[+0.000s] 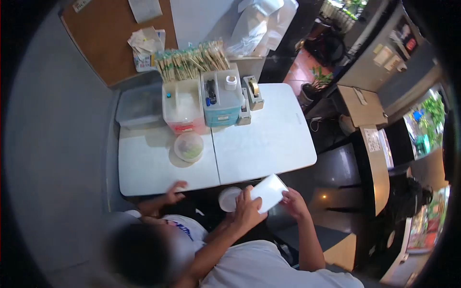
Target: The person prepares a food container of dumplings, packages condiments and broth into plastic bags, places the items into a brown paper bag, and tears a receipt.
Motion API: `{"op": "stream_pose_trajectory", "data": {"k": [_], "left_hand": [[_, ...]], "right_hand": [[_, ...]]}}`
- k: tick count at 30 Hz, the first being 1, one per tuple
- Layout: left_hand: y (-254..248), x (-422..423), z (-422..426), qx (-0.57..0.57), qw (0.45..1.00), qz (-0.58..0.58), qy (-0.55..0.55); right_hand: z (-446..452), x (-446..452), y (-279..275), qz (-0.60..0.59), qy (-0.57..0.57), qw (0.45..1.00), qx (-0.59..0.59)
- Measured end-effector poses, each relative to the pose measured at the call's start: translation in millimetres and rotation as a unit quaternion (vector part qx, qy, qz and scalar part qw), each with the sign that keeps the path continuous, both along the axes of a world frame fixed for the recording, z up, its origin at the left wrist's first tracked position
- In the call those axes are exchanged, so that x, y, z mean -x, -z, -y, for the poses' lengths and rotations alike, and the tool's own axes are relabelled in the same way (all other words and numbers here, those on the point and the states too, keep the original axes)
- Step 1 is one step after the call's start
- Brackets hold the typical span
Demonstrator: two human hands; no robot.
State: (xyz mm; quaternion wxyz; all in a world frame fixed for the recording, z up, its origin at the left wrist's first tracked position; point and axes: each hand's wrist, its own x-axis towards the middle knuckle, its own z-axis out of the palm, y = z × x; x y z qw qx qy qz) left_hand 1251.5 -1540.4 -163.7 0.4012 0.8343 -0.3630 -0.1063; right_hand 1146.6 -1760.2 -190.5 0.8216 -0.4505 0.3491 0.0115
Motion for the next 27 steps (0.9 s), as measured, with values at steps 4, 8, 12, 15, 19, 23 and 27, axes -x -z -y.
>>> {"op": "stream_pose_trajectory", "data": {"k": [4,8,12,15,19,23,27], "left_hand": [[63,-56,87,-0.015,0.994,-0.001,-0.110],[112,-96,151,-0.051,0.978,-0.014,-0.204],[124,-108,184,-0.112,0.958,-0.028,-0.261],[138,-99,191,-0.128,0.948,-0.017,-0.291],[134,-96,204,-0.130,0.929,-0.044,-0.345],[137,-94,215,-0.144,0.906,-0.058,-0.394],[139,-94,217,-0.143,0.902,-0.054,-0.403]], "right_hand": [[101,-116,51,-0.068,-0.139,0.987,0.053],[168,-206,113,-0.059,-0.250,0.965,0.044],[225,-273,153,-0.041,-0.378,0.842,0.383],[256,-350,154,-0.004,-0.158,0.898,0.410],[247,-440,107,-0.035,-0.081,0.965,0.247],[240,-474,108,-0.128,-0.132,0.969,0.164],[230,-478,102,-0.108,-0.134,0.981,0.092]]}}
